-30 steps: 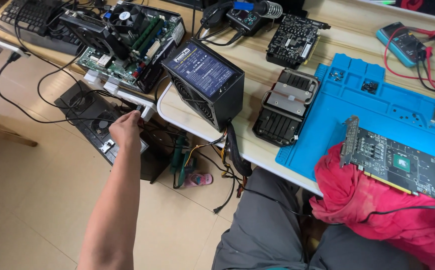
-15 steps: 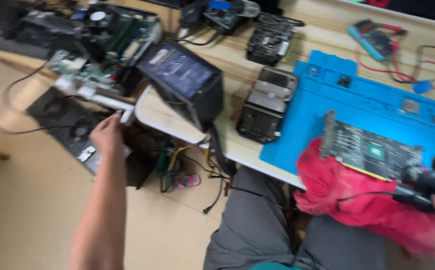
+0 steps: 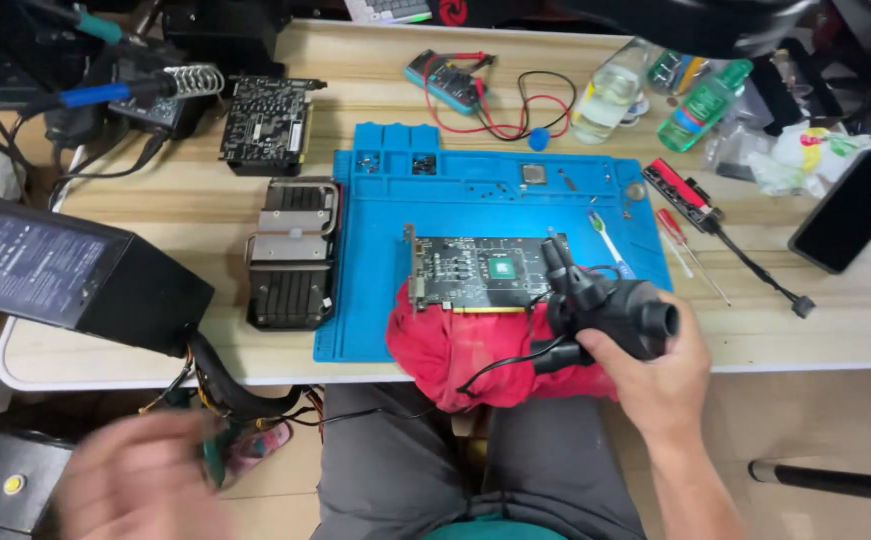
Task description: Cleaning a graphics card circuit board using a handheld electric air blower on a repair bench.
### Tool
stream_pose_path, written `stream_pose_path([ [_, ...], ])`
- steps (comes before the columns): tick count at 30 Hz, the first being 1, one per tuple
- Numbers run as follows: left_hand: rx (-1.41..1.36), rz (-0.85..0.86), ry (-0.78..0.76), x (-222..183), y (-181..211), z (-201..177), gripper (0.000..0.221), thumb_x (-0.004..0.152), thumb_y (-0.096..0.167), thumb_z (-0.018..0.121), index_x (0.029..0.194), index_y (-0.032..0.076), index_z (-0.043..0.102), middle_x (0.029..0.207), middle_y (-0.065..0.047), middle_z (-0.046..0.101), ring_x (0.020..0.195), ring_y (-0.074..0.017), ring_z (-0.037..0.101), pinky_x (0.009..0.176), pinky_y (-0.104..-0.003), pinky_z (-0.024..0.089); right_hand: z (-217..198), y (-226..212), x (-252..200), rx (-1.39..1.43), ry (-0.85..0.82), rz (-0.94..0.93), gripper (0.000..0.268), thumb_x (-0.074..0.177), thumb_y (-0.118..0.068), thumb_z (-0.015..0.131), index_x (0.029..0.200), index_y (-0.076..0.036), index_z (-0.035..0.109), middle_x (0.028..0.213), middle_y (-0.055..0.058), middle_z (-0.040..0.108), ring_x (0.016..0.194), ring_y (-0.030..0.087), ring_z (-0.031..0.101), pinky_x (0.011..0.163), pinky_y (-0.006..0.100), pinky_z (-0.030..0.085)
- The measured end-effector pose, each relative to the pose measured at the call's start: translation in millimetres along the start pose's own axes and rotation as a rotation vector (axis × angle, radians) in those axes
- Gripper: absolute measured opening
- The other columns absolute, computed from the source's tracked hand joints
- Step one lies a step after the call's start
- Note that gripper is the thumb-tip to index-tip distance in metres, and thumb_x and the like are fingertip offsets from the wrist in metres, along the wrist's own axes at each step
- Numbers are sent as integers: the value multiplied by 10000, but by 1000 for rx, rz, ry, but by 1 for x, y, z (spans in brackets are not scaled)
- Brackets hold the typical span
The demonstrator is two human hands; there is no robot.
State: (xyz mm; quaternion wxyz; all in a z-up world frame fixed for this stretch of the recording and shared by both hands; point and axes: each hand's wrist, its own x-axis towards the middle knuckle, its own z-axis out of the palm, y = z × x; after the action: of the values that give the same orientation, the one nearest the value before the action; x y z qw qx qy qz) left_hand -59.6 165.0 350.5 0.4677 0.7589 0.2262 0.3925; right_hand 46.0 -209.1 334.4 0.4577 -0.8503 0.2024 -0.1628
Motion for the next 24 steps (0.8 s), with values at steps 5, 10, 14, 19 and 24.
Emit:
stream_pose_path([
  [5, -220, -92, -1010, -37, 46, 96, 612, 914, 406, 741, 1453, 123, 675, 1492, -67, 722, 1347, -199, 711, 1099, -378, 578, -9, 0, -12, -68, -46, -191, 764, 639, -351, 1040, 1297, -121, 726, 1129, 53, 785, 1042, 205, 721, 918, 346, 554],
  [10, -409, -85, -1364, -67, 85, 151, 807, 940, 593, 695, 1571, 107, 562, 1547, -65, 710, 1448, -186, 647, 1176, -372, 483, -21, 12, -18, -152, 94, -819, 844, 733, -405, 1053, 1394, -35, 680, 1383, 160, 750, 1306, 328, 749, 1150, 422, 580],
  [14, -632, -357, -1220, -112, 59, 178, 891, 776, 683, 833, 1407, 78, 657, 1297, -35, 749, 1204, -146, 726, 1037, -329, 570, -35, 2, -26, -134, 198, -1148, 580, 952, -290, 873, 1308, 73, 593, 1335, 261, 724, 1257, 512, 753, 1122, 568, 662],
  [19, -917, -784, -1206, -130, 47, 176, 726, 937, 678, 607, 1315, 59, 595, 1160, -67, 666, 946, -210, 710, 867, -383, 615, -45, 24, -30, -79, 126, -1168, 541, 969, -192, 899, 1330, 28, 560, 1408, 262, 692, 1376, 533, 696, 1197, 572, 634],
  [24, -697, -405, -848, -128, 43, 175, 201, 1047, 195, 672, 990, 52, 803, 1157, -134, 855, 1134, -223, 798, 1014, -345, 614, -44, 38, -16, 8, 165, -1057, 763, 853, -223, 1015, 1384, 22, 525, 1416, 264, 685, 1384, 523, 685, 1235, 634, 603],
])
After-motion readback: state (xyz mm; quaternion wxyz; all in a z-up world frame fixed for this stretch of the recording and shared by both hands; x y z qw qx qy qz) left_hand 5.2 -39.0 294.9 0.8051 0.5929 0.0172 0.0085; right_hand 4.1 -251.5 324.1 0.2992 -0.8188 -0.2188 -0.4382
